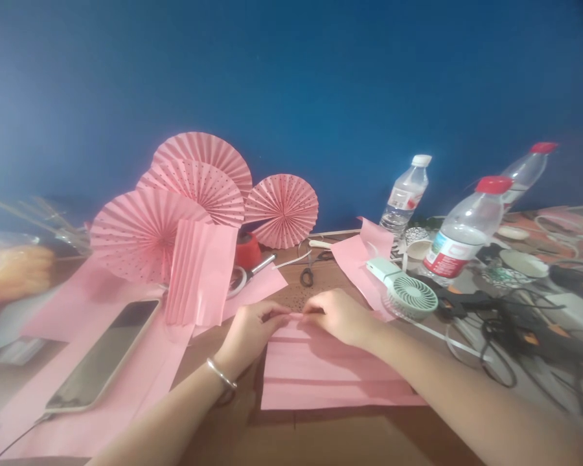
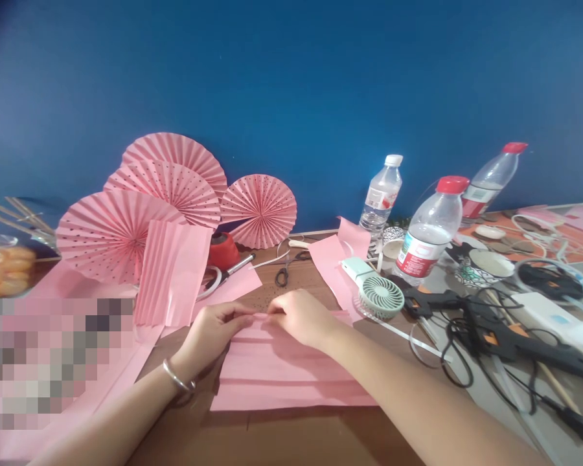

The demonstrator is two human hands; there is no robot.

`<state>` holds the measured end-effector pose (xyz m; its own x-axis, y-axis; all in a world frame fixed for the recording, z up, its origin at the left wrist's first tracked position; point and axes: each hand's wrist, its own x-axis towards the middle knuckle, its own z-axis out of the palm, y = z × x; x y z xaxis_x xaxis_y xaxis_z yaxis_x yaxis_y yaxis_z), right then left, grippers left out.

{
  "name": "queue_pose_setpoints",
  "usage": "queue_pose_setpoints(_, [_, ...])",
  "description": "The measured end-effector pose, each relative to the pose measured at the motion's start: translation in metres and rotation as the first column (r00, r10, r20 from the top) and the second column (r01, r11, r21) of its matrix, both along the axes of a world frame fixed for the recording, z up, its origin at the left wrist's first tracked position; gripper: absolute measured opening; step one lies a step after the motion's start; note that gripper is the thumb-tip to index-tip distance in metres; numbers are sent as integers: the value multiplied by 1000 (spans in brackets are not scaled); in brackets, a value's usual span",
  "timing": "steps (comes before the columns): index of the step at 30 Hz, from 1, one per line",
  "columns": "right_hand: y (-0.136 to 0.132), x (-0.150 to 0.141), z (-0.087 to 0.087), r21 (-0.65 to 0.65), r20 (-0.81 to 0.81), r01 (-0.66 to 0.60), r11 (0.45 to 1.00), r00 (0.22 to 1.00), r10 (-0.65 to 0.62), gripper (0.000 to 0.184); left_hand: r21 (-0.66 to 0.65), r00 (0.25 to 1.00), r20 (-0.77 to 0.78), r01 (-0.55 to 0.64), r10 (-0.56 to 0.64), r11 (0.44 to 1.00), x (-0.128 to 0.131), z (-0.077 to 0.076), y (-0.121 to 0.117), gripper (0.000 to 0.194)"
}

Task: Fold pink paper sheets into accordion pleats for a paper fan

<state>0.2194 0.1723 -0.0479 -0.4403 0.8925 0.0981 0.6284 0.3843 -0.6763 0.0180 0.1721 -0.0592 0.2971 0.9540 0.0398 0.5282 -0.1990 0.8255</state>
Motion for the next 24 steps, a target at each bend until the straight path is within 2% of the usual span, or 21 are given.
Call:
queue_pose_setpoints(8, [-1, 1, 1, 47, 12, -44, 998, 999, 43, 19, -2, 1000, -14, 26, -26, 1000, 3, 5, -4, 12])
queue_pose_setpoints(13, [-5, -2, 5, 6, 66, -41, 999, 997, 41, 18, 31, 999, -11, 37, -37, 999, 6, 6, -8, 15])
queue_pose_setpoints(16, [-8, -5, 5, -7, 9, -36, 999, 999, 36, 16, 47, 999, -9, 51, -51, 998, 7, 6, -9, 16])
queue_pose_setpoints(20, [-9, -6, 2, 46, -35, -56, 997, 998, 58, 17, 52, 997, -4, 77, -77, 996, 9, 3, -10, 16])
queue_pose_setpoints(24, [-9, -5, 2, 99, -16, -91, 991, 996, 93, 19, -18, 996, 62, 73, -71, 997, 10, 2, -13, 17])
